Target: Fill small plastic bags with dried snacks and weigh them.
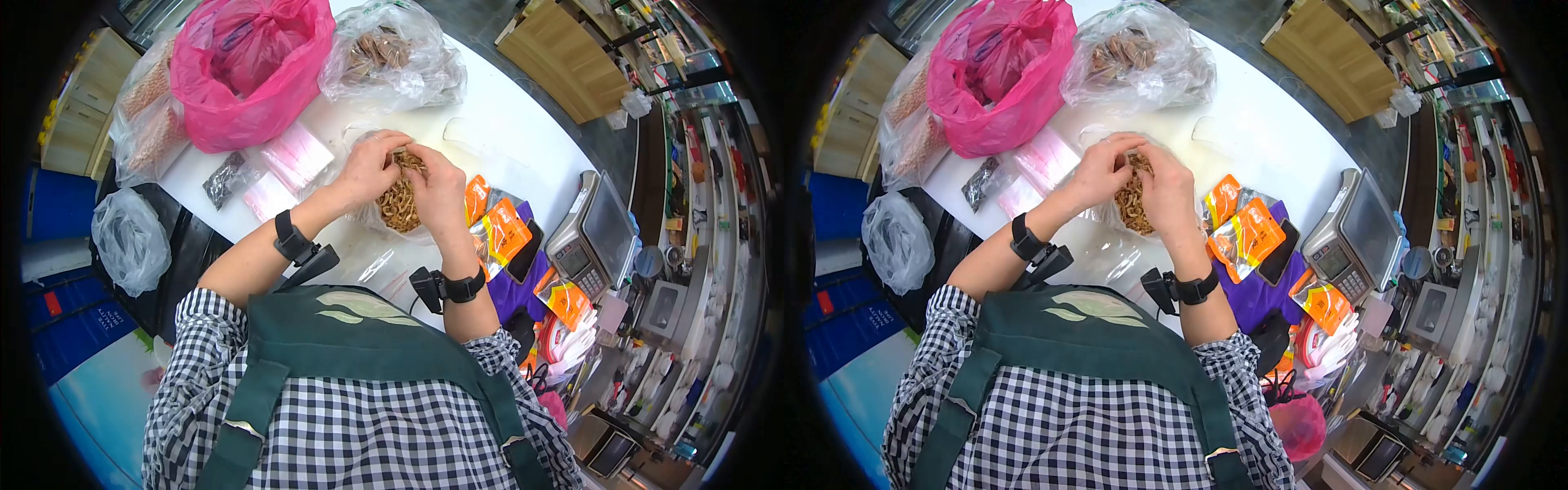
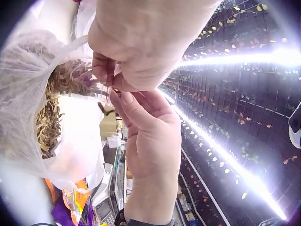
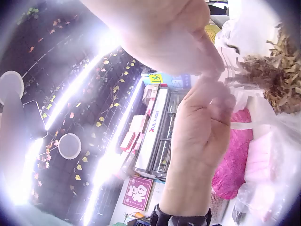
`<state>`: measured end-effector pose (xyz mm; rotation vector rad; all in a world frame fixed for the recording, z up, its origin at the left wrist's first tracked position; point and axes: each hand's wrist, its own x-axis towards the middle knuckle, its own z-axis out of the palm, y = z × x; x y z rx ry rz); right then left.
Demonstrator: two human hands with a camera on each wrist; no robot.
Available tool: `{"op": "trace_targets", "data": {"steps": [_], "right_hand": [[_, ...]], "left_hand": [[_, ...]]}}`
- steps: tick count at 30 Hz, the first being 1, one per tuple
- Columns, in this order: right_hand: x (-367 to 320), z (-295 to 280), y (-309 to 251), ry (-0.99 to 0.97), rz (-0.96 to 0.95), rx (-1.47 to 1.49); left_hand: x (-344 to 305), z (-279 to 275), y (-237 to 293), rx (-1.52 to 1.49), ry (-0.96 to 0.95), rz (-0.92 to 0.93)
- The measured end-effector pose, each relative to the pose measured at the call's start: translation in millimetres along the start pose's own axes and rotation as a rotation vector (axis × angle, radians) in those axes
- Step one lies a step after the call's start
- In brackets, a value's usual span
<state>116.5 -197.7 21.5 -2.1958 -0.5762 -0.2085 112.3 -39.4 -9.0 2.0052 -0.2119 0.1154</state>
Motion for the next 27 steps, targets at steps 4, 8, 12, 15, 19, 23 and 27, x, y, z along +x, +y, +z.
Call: {"op": "trace_targets", "data": {"steps": [4, 8, 12, 15, 19, 23, 27], "right_hand": [[-2, 4, 1, 0.038, -0.045, 0.157], [-8, 2, -5, 0.042, -0.042, 0.310], [-11, -9, -3, 0.190, 0.042, 0.336], [-11, -15, -3, 0.169, -0.209, 0.033], [-18, -3, 12, 0.041, -0.177, -0.030], [-12, -9, 17, 0.116, -0.068, 0.084], [-4, -20, 20, 0.126, 0.185, 0.460]], "left_hand": [[0, -3, 0, -0.033, 0.005, -0.017], [-2, -6, 0, -0.068, 0.012, -0.057], [-4, -11, 15, -0.209, 0.054, -0.111], [-1, -13, 6, -0.146, 0.069, -0.191], [-5, -14, 16, -0.197, -0.025, -0.263], [-7, -22, 11, -0.512, -0.096, -0.260], [-8, -19, 2, -0.558, 0.026, -0.075]]}}
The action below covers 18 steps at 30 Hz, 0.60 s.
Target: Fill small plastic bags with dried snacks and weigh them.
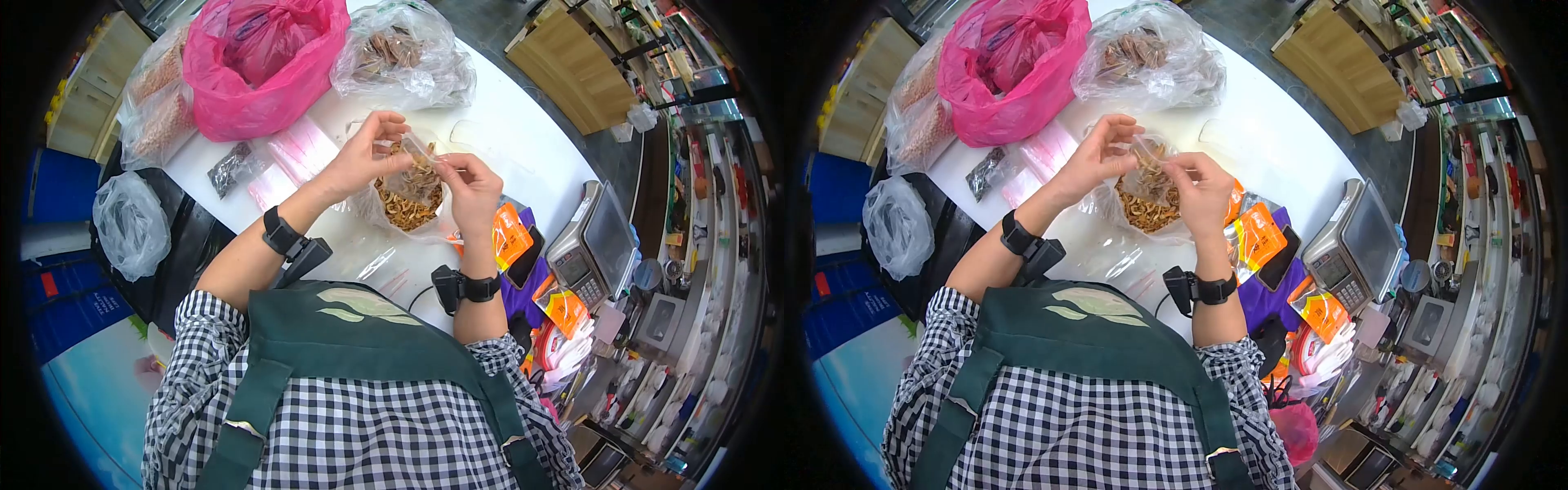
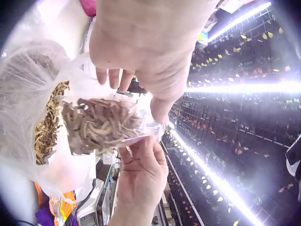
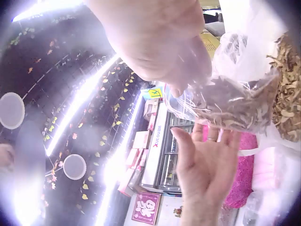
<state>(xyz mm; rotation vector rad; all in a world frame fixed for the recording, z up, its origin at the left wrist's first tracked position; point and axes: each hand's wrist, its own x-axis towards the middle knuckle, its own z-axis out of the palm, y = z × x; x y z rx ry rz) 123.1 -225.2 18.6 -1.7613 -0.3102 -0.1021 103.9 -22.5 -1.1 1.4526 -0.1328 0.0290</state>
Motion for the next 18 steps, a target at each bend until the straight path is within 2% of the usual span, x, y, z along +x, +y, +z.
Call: {"op": "trace_targets", "data": {"steps": [2, 5, 6, 8, 12, 15, 18], "right_hand": [[5, -7, -7, -0.027, 0.045, 0.037], [10, -7, -12, -0.089, 0.096, 0.250], [11, -7, -12, -0.092, 0.096, 0.250], [12, -9, -14, -0.116, 0.137, 0.141], [15, -21, -6, -0.099, 0.075, 0.071], [15, -22, -2, -0.148, 0.049, 0.058], [14, -20, -7, -0.098, 0.085, 0.222]], "left_hand": [[-6, -3, -5, -0.071, -0.182, -0.108], [-19, 9, -4, -0.016, -0.189, -0.129], [-19, 8, -8, -0.016, -0.186, -0.129], [-17, 8, -17, -0.149, -0.313, -0.301], [-15, -4, -14, -0.138, -0.265, -0.352], [-16, -6, -15, -0.252, -0.240, -0.349], [-18, -2, -9, -0.314, -0.239, -0.339]]}}
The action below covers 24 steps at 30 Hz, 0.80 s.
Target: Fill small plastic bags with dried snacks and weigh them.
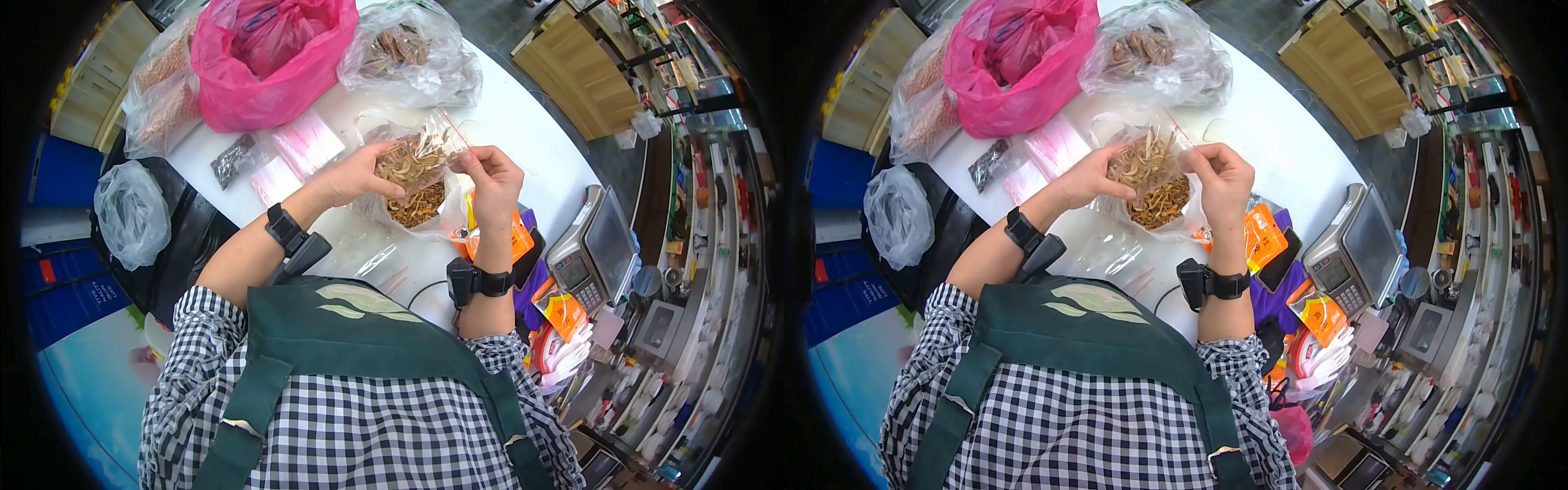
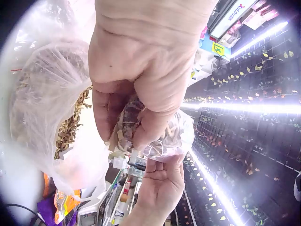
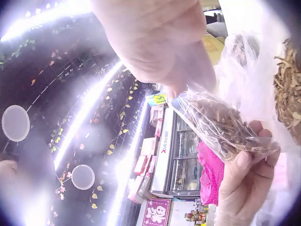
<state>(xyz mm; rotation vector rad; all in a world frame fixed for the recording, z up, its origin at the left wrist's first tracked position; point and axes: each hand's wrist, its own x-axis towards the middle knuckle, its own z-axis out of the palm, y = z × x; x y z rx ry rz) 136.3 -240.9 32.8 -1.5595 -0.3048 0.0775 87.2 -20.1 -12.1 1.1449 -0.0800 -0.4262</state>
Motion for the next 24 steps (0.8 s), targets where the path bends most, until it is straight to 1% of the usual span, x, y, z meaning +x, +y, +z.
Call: {"op": "trace_targets", "data": {"steps": [2, 3, 5, 6, 8, 9, 11, 12, 14, 15, 17, 18, 20, 21, 23, 24], "right_hand": [[-1, 2, 2, 0.002, 0.032, 0.099], [-2, 4, 2, 0.004, 0.031, 0.099], [-6, 5, 3, 0.002, 0.064, 0.137], [-7, 3, 5, 0.006, 0.064, 0.137], [-8, -1, 11, -0.030, 0.047, 0.095], [-9, -1, 11, -0.027, 0.048, 0.094], [-9, -1, 10, -0.033, 0.033, 0.099], [-10, -1, 11, -0.033, 0.034, 0.098], [-12, 1, 12, -0.082, -0.004, 0.111], [-13, 3, 10, -0.084, -0.004, 0.109], [-15, 10, 6, -0.086, -0.001, 0.145], [-16, 14, 7, -0.089, 0.001, 0.144], [-16, 19, 7, -0.074, -0.029, 0.116], [-16, 20, 7, -0.076, -0.028, 0.116], [-16, 22, 7, 0.007, 0.051, 0.059], [-16, 23, 7, 0.006, 0.053, 0.061]], "left_hand": [[0, 0, -2, 0.025, 0.036, -0.026], [0, 0, -5, 0.026, 0.035, -0.026], [-2, -4, -10, 0.154, 0.068, -0.002], [-3, -5, -9, 0.154, 0.064, -0.004], [-5, -8, -7, 0.095, 0.036, -0.186], [-5, -6, -8, 0.096, 0.034, -0.188], [-6, -2, -10, 0.159, 0.056, 0.005], [-3, -2, -10, 0.158, 0.055, 0.005], [3, -2, -8, 0.213, 0.072, 0.215], [4, 1, -3, 0.211, 0.073, 0.216], [5, 6, 7, 0.226, 0.062, 0.283], [5, 5, 9, 0.224, 0.065, 0.284], [5, 4, 12, 0.356, 0.005, 0.188], [3, 6, 14, 0.355, 0.006, 0.188], [-3, 11, 17, 0.139, 0.038, 0.085], [-4, 10, 15, 0.139, 0.040, 0.083]]}}
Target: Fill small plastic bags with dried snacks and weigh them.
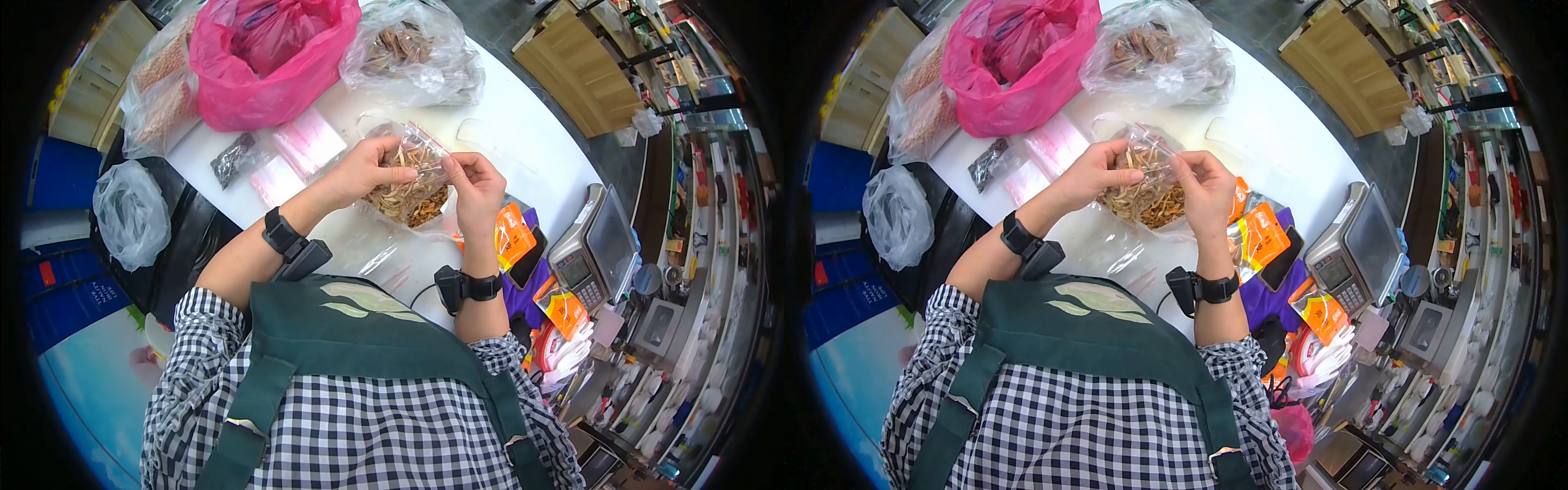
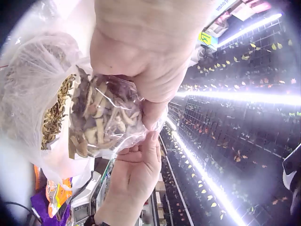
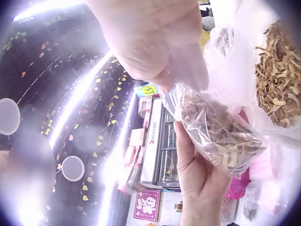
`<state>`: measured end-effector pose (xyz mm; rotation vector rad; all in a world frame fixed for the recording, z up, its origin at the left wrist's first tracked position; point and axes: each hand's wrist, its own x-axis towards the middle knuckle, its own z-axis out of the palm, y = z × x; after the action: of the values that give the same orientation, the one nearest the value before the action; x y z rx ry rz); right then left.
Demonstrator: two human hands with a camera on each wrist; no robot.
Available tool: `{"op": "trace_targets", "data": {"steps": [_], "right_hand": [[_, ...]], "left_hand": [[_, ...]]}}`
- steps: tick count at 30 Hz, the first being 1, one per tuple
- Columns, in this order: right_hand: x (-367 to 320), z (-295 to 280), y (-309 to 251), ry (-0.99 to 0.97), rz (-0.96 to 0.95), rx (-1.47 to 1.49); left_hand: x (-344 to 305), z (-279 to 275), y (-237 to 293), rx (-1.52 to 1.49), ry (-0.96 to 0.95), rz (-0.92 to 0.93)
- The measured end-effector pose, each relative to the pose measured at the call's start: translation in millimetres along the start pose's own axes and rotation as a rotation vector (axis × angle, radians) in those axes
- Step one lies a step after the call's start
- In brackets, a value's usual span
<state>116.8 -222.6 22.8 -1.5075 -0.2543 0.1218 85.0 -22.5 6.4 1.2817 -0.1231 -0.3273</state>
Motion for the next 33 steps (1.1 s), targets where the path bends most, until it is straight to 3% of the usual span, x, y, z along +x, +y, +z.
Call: {"op": "trace_targets", "data": {"steps": [5, 18, 23, 27, 30, 33], "right_hand": [[-1, 3, 0, -0.002, 0.024, 0.032], [-5, -5, 0, -0.008, -0.035, -0.033], [-6, -63, -30, 0.392, -0.177, -0.004], [-10, -165, -35, 0.871, -0.339, -0.180], [-15, -260, -37, 1.245, -0.290, -0.793], [-13, -326, -29, 1.345, -0.386, -0.979]], "left_hand": [[-4, -1, -4, -0.150, 0.012, -0.024], [-3, -2, -6, -0.133, 0.087, 0.011], [-8, -9, 2, 0.026, 0.149, 0.074], [-27, -21, -14, 0.071, 0.198, 0.007], [-39, -26, -24, 0.060, 0.205, -0.015], [-48, -31, -30, 0.048, 0.229, -0.052]]}}
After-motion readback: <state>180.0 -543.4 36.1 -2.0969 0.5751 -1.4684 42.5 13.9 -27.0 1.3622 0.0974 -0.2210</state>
